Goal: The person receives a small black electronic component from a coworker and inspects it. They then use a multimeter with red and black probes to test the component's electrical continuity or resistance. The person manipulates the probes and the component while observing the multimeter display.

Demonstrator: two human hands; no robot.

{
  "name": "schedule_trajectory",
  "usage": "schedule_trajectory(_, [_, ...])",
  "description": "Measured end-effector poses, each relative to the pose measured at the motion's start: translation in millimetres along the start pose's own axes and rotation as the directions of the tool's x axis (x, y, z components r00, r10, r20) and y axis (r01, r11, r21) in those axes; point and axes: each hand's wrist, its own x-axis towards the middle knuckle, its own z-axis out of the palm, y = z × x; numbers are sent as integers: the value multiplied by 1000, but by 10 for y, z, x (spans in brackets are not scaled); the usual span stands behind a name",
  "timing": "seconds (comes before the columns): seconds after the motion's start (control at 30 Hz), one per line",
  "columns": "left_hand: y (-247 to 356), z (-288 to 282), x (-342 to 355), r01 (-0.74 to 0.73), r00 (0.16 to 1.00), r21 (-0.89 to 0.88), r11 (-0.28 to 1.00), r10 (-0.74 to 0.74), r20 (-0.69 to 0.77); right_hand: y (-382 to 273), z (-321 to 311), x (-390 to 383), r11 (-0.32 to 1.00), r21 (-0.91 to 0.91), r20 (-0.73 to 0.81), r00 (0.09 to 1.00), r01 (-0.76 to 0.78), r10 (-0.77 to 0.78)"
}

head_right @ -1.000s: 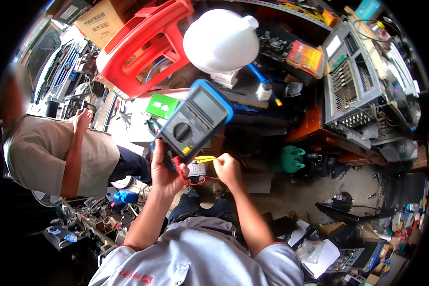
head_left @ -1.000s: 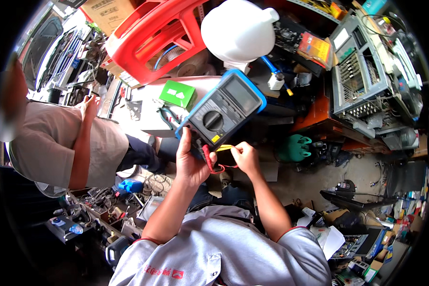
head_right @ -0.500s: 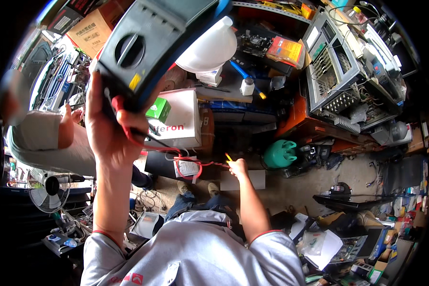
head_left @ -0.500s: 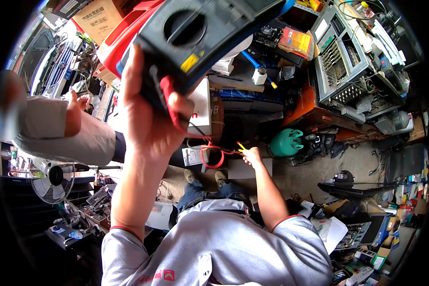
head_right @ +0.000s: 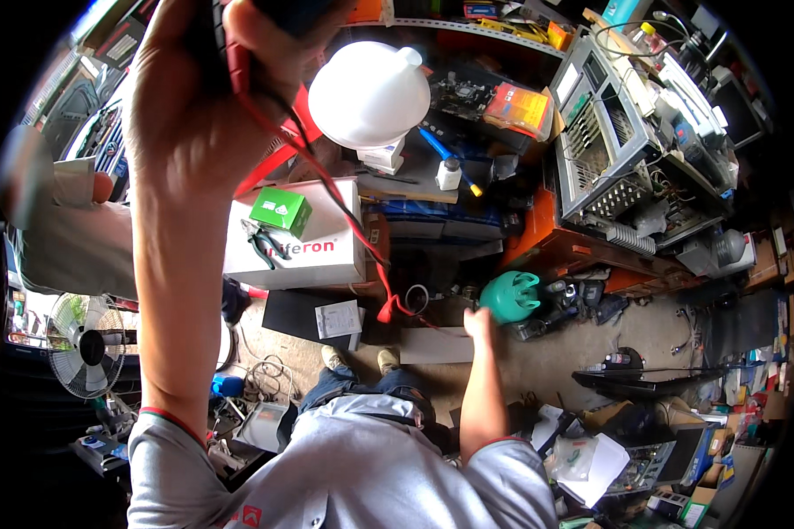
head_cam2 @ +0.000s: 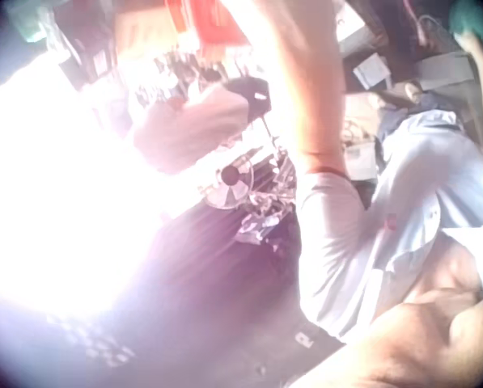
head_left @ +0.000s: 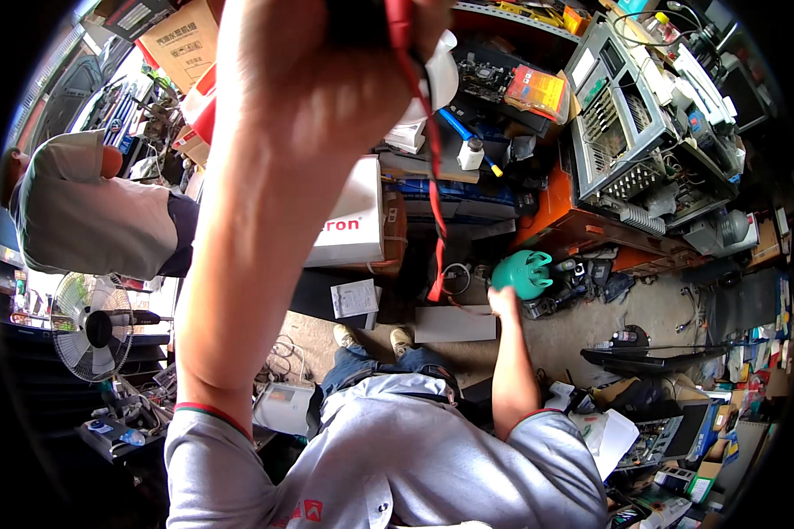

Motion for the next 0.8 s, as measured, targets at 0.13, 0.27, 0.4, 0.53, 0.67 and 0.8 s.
schedule_trajectory(0.13, [-315,-13,-3,-27,999,73,997,29,-27,-1912,-2303,-512,245,867,-264,816,434,-514])
schedule_trajectory(0.27, [-422,37,91,-71,996,153,986,78,-37,-2979,-3656,-1317,-309,805,-548,433,507,-716])
schedule_trajectory(0.4, [-490,42,263,-108,991,208,972,123,-57,-3007,-3873,-1309,-194,878,-409,477,437,-778])
schedule_trajectory(0.53, [-498,-12,368,-144,982,242,960,170,-87,-2997,-3833,-1332,-118,896,-372,580,427,-725])
schedule_trajectory(0.67, [-332,-209,464,-142,975,224,964,176,-138,-3062,-3716,-1245,-132,988,-152,492,75,-857])
schedule_trajectory(0.8, [-84,-100,554,-301,939,343,890,340,-59,-2919,-3364,-1110,-4,998,-27,431,55,-902])
